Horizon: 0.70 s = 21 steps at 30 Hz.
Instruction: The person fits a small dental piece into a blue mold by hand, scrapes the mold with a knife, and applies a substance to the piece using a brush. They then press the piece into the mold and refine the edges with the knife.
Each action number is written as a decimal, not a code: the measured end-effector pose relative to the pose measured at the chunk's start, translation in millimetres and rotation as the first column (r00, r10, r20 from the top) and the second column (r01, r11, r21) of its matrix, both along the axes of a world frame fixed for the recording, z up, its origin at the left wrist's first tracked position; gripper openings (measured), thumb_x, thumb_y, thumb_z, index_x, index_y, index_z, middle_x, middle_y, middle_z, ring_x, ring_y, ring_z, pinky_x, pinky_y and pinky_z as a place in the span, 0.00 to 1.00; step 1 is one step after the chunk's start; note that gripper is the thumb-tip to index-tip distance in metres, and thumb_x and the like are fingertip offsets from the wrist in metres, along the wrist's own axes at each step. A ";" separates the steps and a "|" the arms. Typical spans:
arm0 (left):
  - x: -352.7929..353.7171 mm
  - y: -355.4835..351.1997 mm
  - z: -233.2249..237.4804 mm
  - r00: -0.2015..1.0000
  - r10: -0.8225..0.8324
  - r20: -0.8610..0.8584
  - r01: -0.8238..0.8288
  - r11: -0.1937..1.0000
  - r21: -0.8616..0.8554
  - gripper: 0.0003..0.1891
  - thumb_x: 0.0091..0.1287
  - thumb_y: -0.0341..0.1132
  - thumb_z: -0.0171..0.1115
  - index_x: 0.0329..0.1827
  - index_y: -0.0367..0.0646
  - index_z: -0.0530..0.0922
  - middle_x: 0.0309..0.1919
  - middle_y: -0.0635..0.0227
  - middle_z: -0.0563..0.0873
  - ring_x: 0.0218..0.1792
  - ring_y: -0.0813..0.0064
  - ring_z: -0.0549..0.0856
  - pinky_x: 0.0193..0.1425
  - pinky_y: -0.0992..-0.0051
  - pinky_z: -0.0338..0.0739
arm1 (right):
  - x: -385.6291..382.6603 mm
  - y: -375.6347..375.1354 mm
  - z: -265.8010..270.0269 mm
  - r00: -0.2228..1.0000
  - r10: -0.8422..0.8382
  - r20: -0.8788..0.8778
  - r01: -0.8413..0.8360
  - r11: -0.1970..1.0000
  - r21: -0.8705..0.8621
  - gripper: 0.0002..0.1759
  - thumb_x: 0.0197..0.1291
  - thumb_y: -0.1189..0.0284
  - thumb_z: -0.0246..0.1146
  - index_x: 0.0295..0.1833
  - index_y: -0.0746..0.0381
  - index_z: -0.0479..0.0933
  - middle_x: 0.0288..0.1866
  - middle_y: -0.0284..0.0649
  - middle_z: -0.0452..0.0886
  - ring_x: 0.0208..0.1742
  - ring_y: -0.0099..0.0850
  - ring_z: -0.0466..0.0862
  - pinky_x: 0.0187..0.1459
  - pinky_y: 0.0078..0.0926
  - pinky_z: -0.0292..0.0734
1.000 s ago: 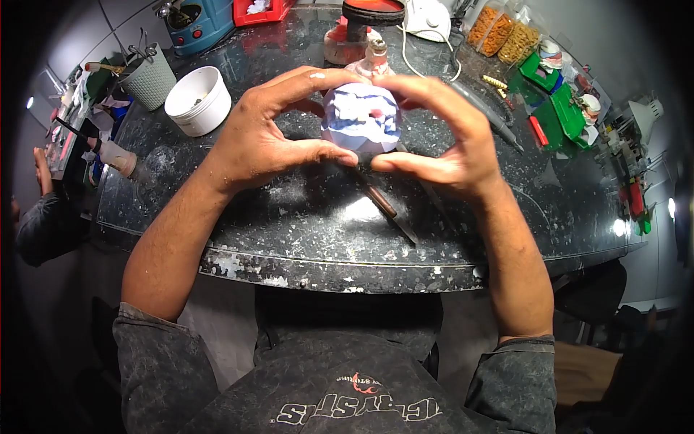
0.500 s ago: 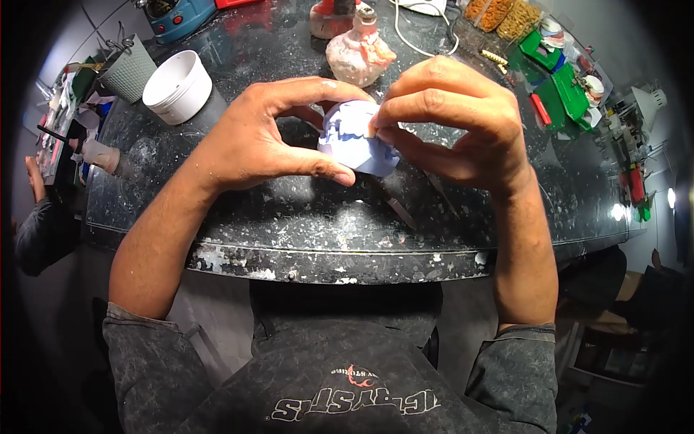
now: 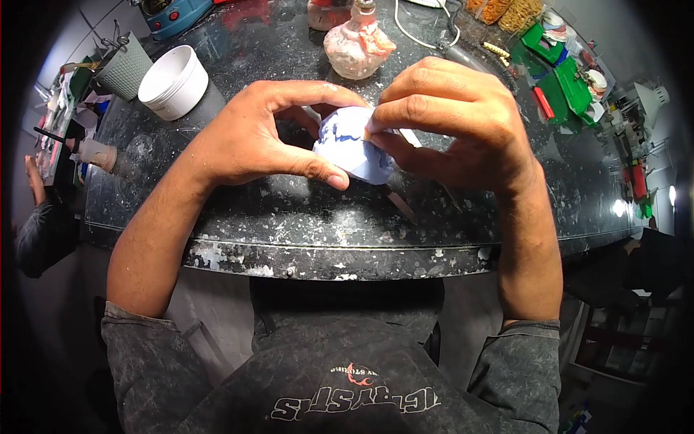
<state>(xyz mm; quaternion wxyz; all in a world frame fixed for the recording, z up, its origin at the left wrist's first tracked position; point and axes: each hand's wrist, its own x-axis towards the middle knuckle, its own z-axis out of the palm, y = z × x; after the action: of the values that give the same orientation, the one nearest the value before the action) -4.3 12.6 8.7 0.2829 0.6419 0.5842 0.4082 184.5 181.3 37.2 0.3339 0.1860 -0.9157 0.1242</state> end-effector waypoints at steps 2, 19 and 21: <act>0.1 -0.1 -0.2 1.000 -0.006 0.005 0.006 1.000 0.002 0.41 0.39 0.38 0.88 0.62 0.42 0.82 0.54 0.65 0.87 0.51 0.73 0.86 0.57 0.71 0.80 | -0.4 -0.9 -0.6 1.000 0.002 -0.018 -0.002 1.000 -0.003 0.12 0.43 0.76 0.76 0.36 0.56 0.83 0.35 0.31 0.85 0.36 0.33 0.86 0.37 0.29 0.83; -1.9 -0.3 -2.5 0.998 -0.023 -0.062 0.026 0.999 0.040 0.41 0.39 0.37 0.88 0.62 0.41 0.82 0.54 0.64 0.87 0.50 0.72 0.87 0.56 0.71 0.82 | 0.7 -1.1 2.5 0.999 0.025 -0.020 -0.024 0.997 0.069 0.12 0.43 0.78 0.77 0.36 0.59 0.84 0.32 0.34 0.84 0.34 0.33 0.86 0.35 0.29 0.82; -0.7 0.1 -0.9 0.998 -0.026 -0.050 0.027 0.999 0.022 0.41 0.38 0.37 0.88 0.62 0.41 0.82 0.54 0.64 0.87 0.50 0.72 0.87 0.56 0.71 0.82 | 0.6 -0.4 3.2 0.999 0.042 -0.013 -0.041 0.997 0.072 0.13 0.41 0.80 0.78 0.36 0.62 0.85 0.32 0.38 0.85 0.33 0.32 0.87 0.34 0.27 0.82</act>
<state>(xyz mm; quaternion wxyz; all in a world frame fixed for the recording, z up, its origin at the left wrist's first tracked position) -5.1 12.7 7.8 0.2665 0.6628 0.5778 0.3948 185.1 180.9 40.5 0.3312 0.2179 -0.9129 0.0967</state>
